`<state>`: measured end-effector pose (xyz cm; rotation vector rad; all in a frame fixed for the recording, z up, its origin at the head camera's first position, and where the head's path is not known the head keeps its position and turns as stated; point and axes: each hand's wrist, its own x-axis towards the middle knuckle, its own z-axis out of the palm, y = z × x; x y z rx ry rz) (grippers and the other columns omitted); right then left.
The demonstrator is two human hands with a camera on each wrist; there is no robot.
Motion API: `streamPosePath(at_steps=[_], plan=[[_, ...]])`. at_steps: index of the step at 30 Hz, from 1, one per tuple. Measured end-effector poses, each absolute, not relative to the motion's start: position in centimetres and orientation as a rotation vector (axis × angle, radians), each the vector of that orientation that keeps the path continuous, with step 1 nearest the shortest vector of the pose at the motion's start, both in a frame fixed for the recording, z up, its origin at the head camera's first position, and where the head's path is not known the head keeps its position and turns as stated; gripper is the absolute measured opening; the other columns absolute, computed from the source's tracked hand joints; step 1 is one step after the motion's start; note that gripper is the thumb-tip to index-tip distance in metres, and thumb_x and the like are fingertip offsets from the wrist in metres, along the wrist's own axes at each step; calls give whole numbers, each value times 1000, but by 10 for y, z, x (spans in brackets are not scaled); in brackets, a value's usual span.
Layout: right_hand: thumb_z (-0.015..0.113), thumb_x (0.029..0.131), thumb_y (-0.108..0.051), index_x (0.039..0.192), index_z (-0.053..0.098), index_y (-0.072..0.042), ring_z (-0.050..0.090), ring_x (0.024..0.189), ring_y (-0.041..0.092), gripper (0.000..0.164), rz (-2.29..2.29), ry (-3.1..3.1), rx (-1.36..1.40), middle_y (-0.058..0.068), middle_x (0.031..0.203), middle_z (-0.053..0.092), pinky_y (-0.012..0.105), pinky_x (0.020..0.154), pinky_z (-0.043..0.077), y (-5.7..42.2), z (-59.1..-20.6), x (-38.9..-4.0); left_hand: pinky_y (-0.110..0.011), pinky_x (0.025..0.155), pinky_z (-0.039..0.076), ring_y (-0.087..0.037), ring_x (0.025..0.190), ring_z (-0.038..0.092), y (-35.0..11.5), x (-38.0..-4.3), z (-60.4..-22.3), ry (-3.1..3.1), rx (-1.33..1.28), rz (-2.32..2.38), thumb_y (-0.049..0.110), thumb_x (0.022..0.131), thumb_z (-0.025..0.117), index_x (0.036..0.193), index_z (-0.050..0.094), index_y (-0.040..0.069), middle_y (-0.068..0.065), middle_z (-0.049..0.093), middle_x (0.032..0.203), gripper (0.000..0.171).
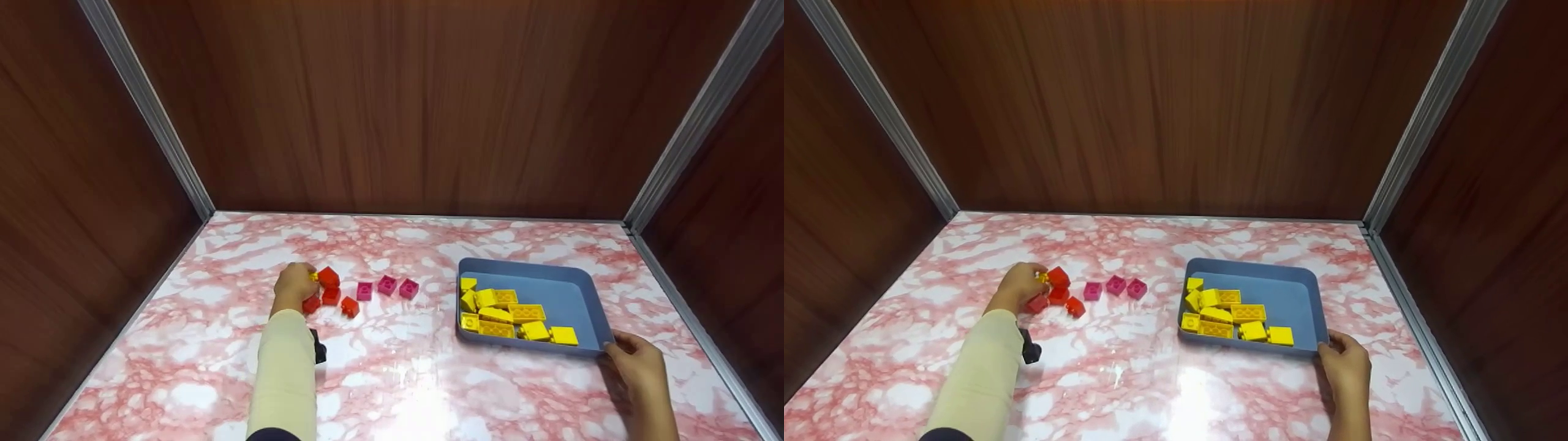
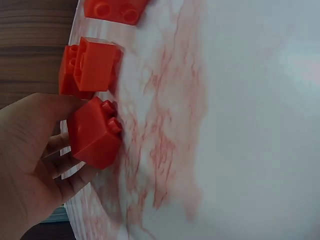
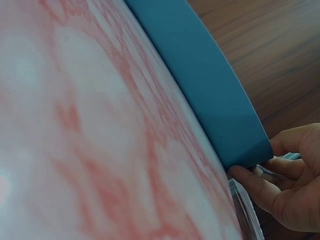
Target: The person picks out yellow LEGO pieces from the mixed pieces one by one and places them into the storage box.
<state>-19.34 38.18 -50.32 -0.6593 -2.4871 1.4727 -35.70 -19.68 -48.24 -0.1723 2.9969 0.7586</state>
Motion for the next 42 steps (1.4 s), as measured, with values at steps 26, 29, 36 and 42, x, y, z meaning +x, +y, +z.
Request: streamPosePath(at_steps=[26, 29, 36, 42], plan=[[58, 92, -6, 130, 50, 15, 49, 72, -11, 45, 1464, -2480, -642, 31, 120, 60, 9, 66, 44, 382, -505, -192, -50, 84, 48, -34, 99, 62, -207, -349, -473, 3073, -209, 689, 13, 82, 68, 103, 71, 4, -15, 68, 107, 23], [58, 92, -6, 131, 49, 16, 49, 73, -9, 45, 1490, -2485, -632, 27, 115, 61, 10, 66, 46, 383, -504, -192, -50, 82, 48, -33, 95, 62, -208, -347, -471, 3095, -184, 679, 14, 81, 68, 98, 72, 5, -14, 68, 102, 19], [58, 92, -3, 131, 48, 17, 52, 72, -7, 45, 1530, -2461, -642, 22, 107, 64, 14, 66, 51, 383, -505, -194, -50, 75, 52, -31, 88, 64, -202, -336, -465, 3156, -75, 632, 20, 83, 70, 87, 73, 7, -11, 69, 92, 14], [58, 93, -6, 131, 49, 16, 51, 75, -7, 45, 1488, -2489, -657, 30, 118, 60, 11, 65, 47, 384, -505, -194, -45, 70, 52, -26, 80, 63, -187, -324, -464, 3180, 11, 656, 15, 80, 69, 83, 74, 8, -5, 69, 85, 8]])
